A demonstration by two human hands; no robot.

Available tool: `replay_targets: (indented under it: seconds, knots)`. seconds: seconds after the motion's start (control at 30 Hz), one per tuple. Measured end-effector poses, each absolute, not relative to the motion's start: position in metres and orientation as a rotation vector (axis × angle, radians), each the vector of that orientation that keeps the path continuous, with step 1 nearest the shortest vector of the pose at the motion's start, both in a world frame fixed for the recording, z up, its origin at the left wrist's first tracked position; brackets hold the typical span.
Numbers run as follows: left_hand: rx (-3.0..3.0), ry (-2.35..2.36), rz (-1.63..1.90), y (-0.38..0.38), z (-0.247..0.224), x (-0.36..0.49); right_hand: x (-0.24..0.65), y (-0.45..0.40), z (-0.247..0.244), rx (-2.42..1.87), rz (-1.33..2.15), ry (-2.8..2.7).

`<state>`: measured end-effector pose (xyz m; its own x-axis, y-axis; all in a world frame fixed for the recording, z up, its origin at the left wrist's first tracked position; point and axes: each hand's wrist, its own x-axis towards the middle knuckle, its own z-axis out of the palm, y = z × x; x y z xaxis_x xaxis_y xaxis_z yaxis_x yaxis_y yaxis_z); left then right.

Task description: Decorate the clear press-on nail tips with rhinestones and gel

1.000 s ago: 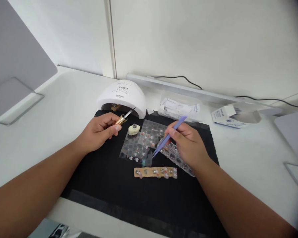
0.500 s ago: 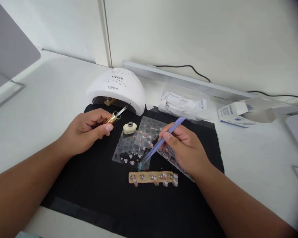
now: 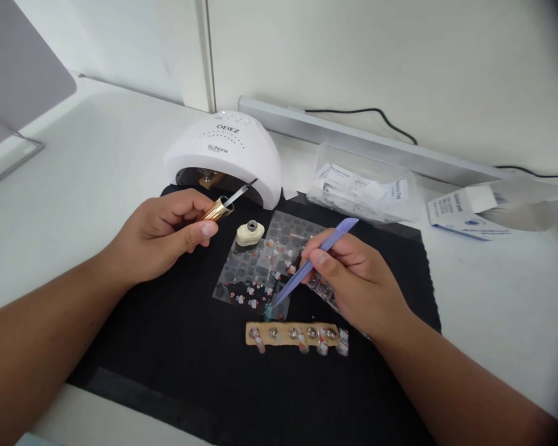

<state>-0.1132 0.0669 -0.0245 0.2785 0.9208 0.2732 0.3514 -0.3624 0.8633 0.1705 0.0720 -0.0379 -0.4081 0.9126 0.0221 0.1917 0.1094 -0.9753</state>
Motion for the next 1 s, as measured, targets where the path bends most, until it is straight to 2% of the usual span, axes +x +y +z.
replay_targets:
  seconds: [1.0]
  knots:
    - [1.852, 1.114, 1.101, 0.0671, -0.0242, -0.1127, 0.1604, 0.0699, -0.0321, -1.150, 1.323, -1.603]
